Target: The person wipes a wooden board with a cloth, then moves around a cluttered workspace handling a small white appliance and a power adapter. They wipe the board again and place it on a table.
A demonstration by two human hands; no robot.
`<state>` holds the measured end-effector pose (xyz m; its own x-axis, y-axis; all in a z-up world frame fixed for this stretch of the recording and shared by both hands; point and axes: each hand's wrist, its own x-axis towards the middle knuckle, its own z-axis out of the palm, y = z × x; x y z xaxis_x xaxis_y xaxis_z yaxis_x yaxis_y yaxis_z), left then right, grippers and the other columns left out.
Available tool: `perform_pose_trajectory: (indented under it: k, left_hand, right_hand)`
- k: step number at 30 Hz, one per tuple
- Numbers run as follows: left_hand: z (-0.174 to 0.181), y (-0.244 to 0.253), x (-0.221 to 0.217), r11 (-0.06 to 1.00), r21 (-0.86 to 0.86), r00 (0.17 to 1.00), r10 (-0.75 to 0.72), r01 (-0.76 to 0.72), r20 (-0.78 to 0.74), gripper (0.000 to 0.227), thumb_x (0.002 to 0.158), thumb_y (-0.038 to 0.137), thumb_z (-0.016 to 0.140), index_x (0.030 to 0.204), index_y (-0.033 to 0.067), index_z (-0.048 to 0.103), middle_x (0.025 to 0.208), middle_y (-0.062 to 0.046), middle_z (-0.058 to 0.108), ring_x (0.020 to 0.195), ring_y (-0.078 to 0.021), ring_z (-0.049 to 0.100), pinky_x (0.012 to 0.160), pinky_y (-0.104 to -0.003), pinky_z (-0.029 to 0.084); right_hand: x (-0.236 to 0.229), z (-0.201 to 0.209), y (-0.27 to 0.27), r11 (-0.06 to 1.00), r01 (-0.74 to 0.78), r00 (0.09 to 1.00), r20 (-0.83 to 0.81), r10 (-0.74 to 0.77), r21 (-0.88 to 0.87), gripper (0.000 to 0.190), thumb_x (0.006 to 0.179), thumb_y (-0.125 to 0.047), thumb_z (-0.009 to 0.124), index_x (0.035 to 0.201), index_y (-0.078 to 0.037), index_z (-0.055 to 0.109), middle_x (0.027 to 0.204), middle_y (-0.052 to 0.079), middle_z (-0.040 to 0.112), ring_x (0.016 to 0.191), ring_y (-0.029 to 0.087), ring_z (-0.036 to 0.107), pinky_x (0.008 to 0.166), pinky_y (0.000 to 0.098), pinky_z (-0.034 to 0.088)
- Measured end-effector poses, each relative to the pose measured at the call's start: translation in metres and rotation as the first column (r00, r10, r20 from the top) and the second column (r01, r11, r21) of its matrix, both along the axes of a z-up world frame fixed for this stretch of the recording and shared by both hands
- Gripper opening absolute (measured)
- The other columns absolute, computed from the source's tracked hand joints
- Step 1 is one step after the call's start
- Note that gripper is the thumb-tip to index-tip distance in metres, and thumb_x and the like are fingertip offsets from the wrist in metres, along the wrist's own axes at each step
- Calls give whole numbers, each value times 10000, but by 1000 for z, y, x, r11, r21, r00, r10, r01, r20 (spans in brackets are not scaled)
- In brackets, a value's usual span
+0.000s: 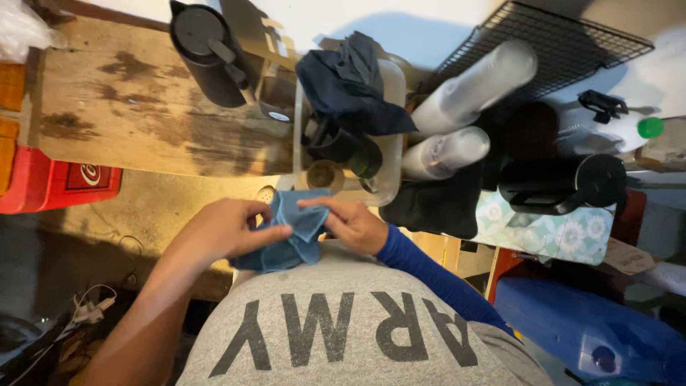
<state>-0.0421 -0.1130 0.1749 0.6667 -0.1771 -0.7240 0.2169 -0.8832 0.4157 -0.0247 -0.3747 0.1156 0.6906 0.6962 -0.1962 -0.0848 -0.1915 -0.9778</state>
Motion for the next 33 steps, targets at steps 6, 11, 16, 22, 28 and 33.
perform_pose_trajectory:
  k: [6, 11, 16, 22, 28, 33]
  left_hand:
    - [-20, -37, -26, 917, -274, 852, -116, 289, 511, 380, 803, 377, 808, 850, 29, 663, 795, -156, 692, 750, -324, 664, 668, -417, 519]
    - [-30, -47, -42, 912, -373, 932, -24, 169, 362, 200, 900, 288, 692, 908, 89, 710, 778, -124, 687, 699, -291, 676, 640, -402, 527]
    - [-20, -57, -53, 938, -174, 790, -142, 300, 596, 188, 941, 283, 683, 988, 111, 743, 813, -111, 679, 738, -310, 655, 666, -430, 515]
    - [-10, -75, -57, 941, -54, 372, -79, 334, 925, 325, 911, 278, 645, 1186, 127, 728, 1019, -115, 694, 853, -285, 684, 764, -432, 512]
    - [-31, -89, -62, 793, -605, 804, 312, 73, 506, 168, 1020, 196, 596, 959, 55, 664, 832, -80, 607, 713, -197, 605, 638, -328, 486]
    - [-46, -76, -62, 605, -796, 775, 500, 8, 387, 346, 1073, 174, 538, 745, 61, 530, 667, -6, 449, 609, -109, 405, 571, -291, 347]
  right_hand:
    - [-26, -15, -11, 985, -103, 980, 185, 76, 141, 200, 1051, -91, 598, 1232, -56, 678, 1049, 119, 757, 962, 155, 712, 872, 300, 562]
    - [-28, -11, -23, 995, 50, 998, 27, -48, -81, 297, 921, -133, 683, 1204, -70, 613, 919, 60, 690, 842, 164, 678, 751, 327, 537]
    - [-31, 17, -45, 992, 39, 756, 653, 48, -118, 256, 941, -136, 719, 1196, -113, 721, 958, 78, 709, 894, 239, 696, 806, 361, 535]
    - [-40, 30, -54, 958, 259, 567, 823, -47, -124, 172, 906, -128, 700, 1074, -113, 666, 955, 120, 678, 862, 289, 668, 779, 381, 499]
    - [-53, -15, -54, 982, 176, 808, 579, -107, -65, 238, 897, -59, 708, 1114, -68, 609, 991, 138, 663, 878, 303, 688, 766, 360, 557]
    - [-45, -83, -78, 943, 269, 878, 452, -156, -195, 316, 790, -64, 726, 1090, -50, 629, 966, 129, 680, 834, 263, 716, 717, 345, 574]
